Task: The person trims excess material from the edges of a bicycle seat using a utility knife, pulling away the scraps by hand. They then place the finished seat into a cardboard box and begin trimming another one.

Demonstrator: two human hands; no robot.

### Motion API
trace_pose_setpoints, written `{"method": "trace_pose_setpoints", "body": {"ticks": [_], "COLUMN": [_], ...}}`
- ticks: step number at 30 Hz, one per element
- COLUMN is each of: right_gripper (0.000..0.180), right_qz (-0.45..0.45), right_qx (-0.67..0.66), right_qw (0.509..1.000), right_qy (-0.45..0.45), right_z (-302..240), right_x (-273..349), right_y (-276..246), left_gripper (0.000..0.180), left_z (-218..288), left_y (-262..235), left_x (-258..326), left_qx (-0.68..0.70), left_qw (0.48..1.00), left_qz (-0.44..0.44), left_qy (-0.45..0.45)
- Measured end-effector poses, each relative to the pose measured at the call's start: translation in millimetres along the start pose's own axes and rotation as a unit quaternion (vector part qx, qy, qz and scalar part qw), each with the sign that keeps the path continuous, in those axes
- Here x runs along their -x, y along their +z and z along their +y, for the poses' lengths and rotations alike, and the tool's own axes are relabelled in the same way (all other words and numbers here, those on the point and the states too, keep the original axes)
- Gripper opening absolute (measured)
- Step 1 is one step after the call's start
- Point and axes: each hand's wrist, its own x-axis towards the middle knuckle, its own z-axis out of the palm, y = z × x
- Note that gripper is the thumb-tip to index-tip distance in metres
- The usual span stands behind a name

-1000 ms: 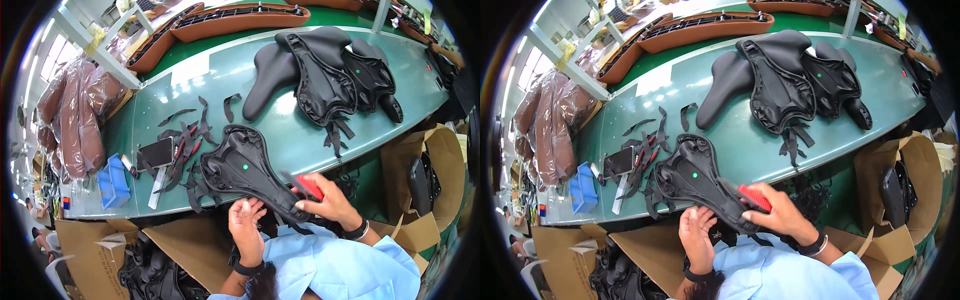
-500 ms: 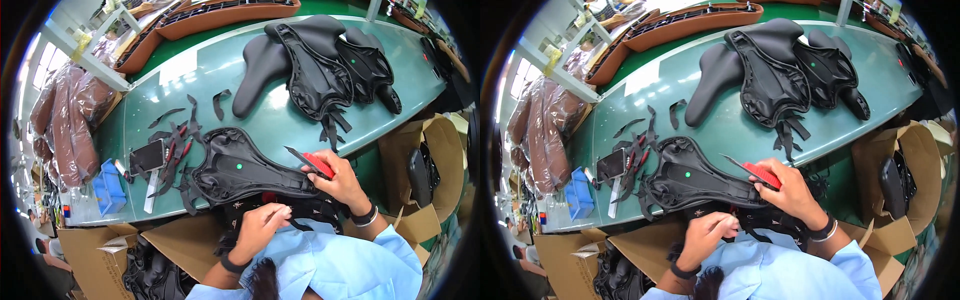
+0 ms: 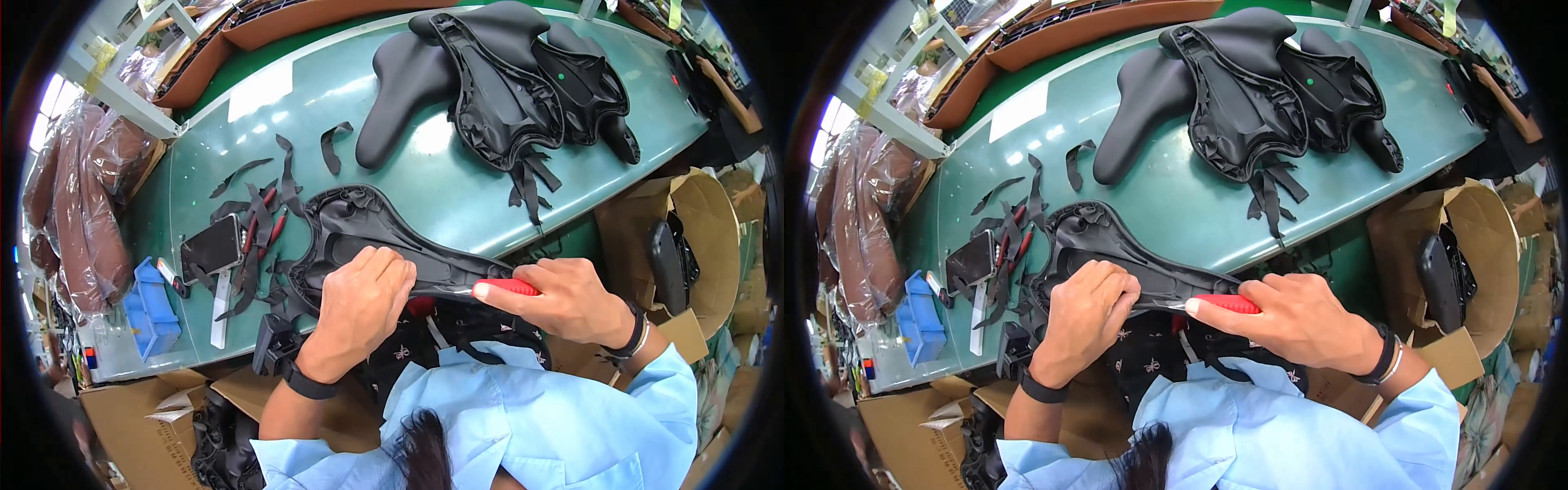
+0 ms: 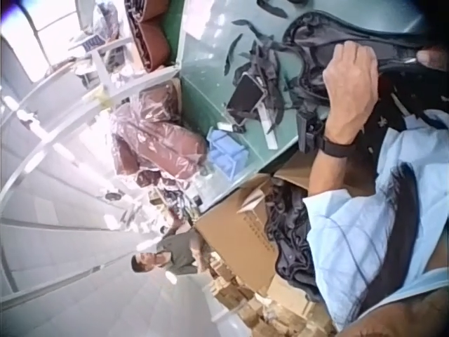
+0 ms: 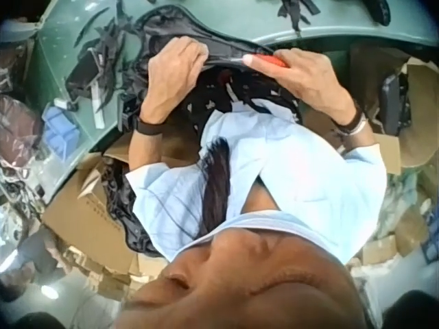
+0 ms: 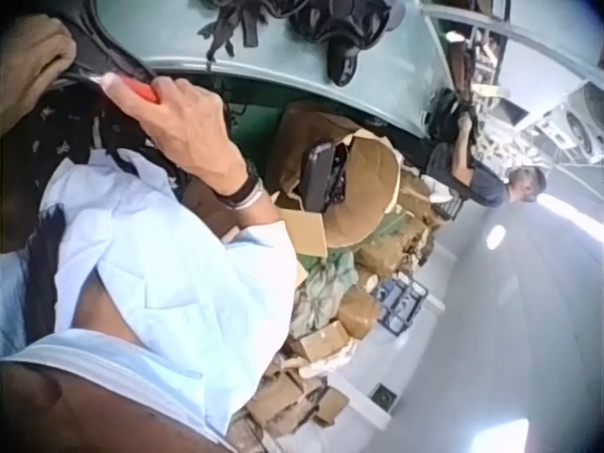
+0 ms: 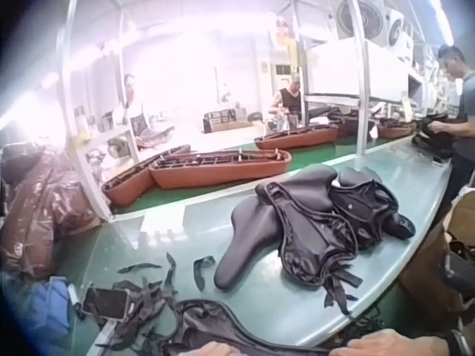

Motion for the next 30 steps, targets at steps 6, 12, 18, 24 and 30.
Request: {"method": "trace_pose_setpoints", "body": {"ticks": [6, 12, 18, 24, 30], "right_gripper": [0.066, 0.062, 0.055, 0.094, 0.109], "right_qz": [-0.104, -0.113, -0.157, 0.093, 0.084], "right_qx": [0.079, 0.117, 0.069, -0.120, -0.155], "right_qw": [0.990, 0.983, 0.985, 0.977, 0.975], "right_qy": [-0.058, -0.086, -0.016, 0.150, 0.137], "right_z": [-1.9, 0.6, 21.5, 7.8, 18.5], "right_x": [-23.5, -35.8, -19.3, 4.0, -15.0], "right_y": [-1.4, -19.2, -48.2, 12.7, 30.8], "left_gripper": [0.010, 0.008, 0.007, 0.010, 0.012], "left_z": [-5.7, -8.4, -7.3, 0.5, -5.4], "left_y": [2.8, -0.2, -6.3, -0.8, -9.5], "left_x": [-0.3, -0.3, -1.1, -24.1, -39.5], "left_qx": [0.007, 0.024, 0.016, -0.026, 0.148], "left_qw": [1.000, 1.000, 1.000, 0.991, 0.959], "left_qz": [0.016, 0.012, -0.014, -0.095, -0.238], "left_qy": [0.003, 0.002, -0.015, 0.087, -0.034]}}
